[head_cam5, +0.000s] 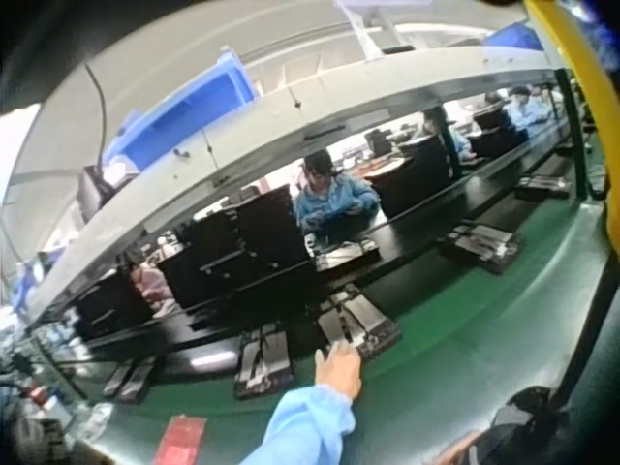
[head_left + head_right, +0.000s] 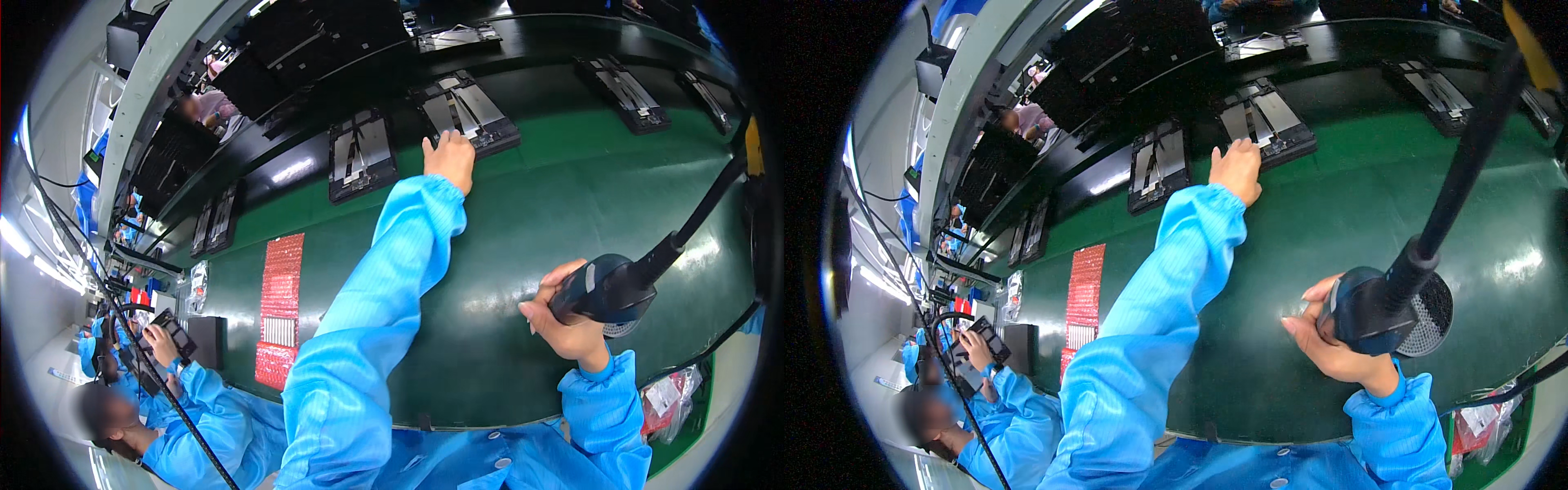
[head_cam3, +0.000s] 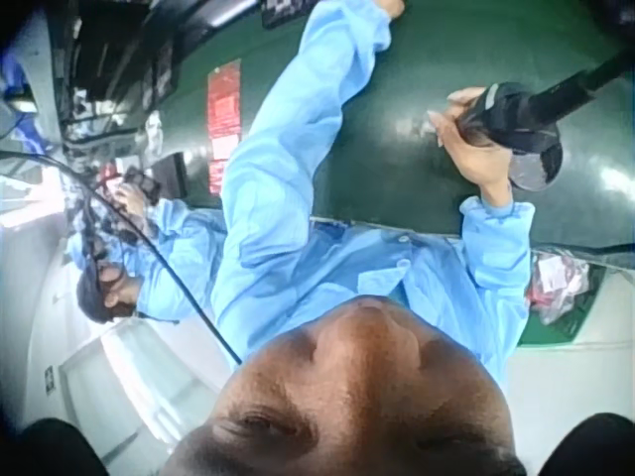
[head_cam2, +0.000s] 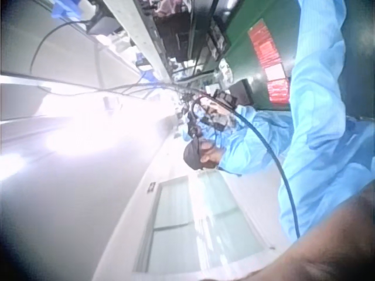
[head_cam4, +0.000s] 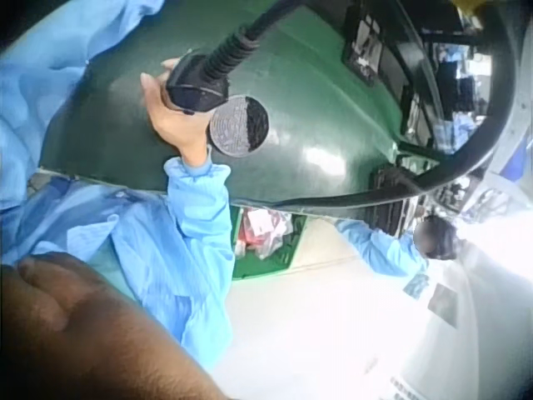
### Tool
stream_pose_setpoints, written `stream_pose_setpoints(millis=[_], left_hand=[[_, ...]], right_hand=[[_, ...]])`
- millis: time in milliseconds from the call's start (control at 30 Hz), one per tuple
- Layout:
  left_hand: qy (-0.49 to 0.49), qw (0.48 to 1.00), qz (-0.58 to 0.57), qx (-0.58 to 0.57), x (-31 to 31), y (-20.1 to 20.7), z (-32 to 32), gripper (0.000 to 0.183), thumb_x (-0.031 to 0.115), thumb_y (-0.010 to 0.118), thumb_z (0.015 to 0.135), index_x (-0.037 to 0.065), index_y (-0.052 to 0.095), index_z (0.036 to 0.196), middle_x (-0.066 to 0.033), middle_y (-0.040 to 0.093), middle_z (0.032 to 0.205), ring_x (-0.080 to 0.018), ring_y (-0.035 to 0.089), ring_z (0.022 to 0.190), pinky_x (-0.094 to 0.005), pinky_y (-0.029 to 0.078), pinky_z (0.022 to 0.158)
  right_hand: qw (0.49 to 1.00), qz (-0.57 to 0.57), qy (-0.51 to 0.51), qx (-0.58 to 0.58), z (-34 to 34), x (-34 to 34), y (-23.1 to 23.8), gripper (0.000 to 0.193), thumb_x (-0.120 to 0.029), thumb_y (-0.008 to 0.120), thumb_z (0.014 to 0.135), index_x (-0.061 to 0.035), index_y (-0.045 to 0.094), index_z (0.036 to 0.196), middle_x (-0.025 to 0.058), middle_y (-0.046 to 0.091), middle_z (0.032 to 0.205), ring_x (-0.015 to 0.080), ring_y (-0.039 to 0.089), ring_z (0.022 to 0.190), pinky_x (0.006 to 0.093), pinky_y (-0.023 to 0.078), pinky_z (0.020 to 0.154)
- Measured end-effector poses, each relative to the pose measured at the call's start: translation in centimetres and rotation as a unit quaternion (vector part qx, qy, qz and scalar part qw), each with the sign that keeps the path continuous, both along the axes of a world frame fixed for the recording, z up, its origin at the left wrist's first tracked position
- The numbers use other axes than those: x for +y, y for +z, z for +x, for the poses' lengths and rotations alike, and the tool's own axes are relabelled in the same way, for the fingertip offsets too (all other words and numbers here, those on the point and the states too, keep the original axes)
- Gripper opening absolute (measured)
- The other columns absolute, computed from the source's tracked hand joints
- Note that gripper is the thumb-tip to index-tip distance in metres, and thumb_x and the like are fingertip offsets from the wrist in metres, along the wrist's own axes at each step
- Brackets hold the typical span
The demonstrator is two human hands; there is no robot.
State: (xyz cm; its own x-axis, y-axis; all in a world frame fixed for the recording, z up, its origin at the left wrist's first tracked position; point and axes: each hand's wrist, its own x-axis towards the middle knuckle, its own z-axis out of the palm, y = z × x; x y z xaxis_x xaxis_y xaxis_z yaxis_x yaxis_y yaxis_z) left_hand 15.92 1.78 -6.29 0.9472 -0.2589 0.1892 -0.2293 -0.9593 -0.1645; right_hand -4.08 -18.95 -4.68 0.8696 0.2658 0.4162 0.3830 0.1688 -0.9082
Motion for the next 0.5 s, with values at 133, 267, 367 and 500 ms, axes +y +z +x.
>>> stream_pose_setpoints(millis=[133, 267, 367, 500], left_hand=[[0.083, 0.995, 0.041, 0.048, -0.9, 0.1, 2.7, 0.049, 0.006, 0.069, 0.069, -0.002, 0.055, 0.115, -0.0121, 0.054, 0.118, -0.0276, 0.050, 0.117, -0.0539, 0.037, 0.100], [0.130, 0.985, 0.041, -0.104, 2.1, -2.6, 4.6, 0.049, 0.009, 0.069, 0.065, 0.001, 0.057, 0.112, -0.0116, 0.055, 0.117, -0.0267, 0.054, 0.111, -0.0469, 0.042, 0.093], [0.069, 0.982, -0.025, -0.176, 5.5, -0.9, 3.1, 0.040, 0.010, 0.069, 0.059, 0.002, 0.061, 0.098, -0.0126, 0.061, 0.102, -0.0258, 0.058, 0.101, -0.0428, 0.044, 0.088], [0.016, 0.988, -0.093, -0.121, 2.5, 1.2, -0.8, 0.038, 0.010, 0.066, 0.057, 0.003, 0.061, 0.094, -0.0131, 0.062, 0.094, -0.0299, 0.059, 0.097, -0.0472, 0.041, 0.091]], right_hand=[[1.000, 0.007, -0.017, 0.017, -0.3, 0.0, 0.1, 0.036, 0.006, 0.069, 0.076, -0.0022, 0.044, 0.101, -0.0011, 0.051, 0.057, 0.0048, 0.048, 0.050, 0.0200, 0.037, 0.048], [0.997, 0.060, 0.003, 0.051, -0.4, 0.6, 0.2, 0.033, 0.004, 0.069, 0.077, -0.0025, 0.049, 0.102, -0.0048, 0.050, 0.057, 0.0012, 0.044, 0.049, 0.0174, 0.030, 0.045], [0.994, 0.075, 0.009, 0.080, -0.5, 0.7, 0.8, 0.034, 0.004, 0.069, 0.077, -0.0025, 0.049, 0.103, -0.0034, 0.052, 0.061, 0.0014, 0.047, 0.054, 0.0174, 0.033, 0.047], [0.995, -0.006, -0.078, 0.057, -0.8, -0.8, -0.6, 0.038, 0.008, 0.071, 0.073, -0.0020, 0.049, 0.103, 0.0001, 0.055, 0.065, 0.0056, 0.051, 0.058, 0.0194, 0.039, 0.050]])
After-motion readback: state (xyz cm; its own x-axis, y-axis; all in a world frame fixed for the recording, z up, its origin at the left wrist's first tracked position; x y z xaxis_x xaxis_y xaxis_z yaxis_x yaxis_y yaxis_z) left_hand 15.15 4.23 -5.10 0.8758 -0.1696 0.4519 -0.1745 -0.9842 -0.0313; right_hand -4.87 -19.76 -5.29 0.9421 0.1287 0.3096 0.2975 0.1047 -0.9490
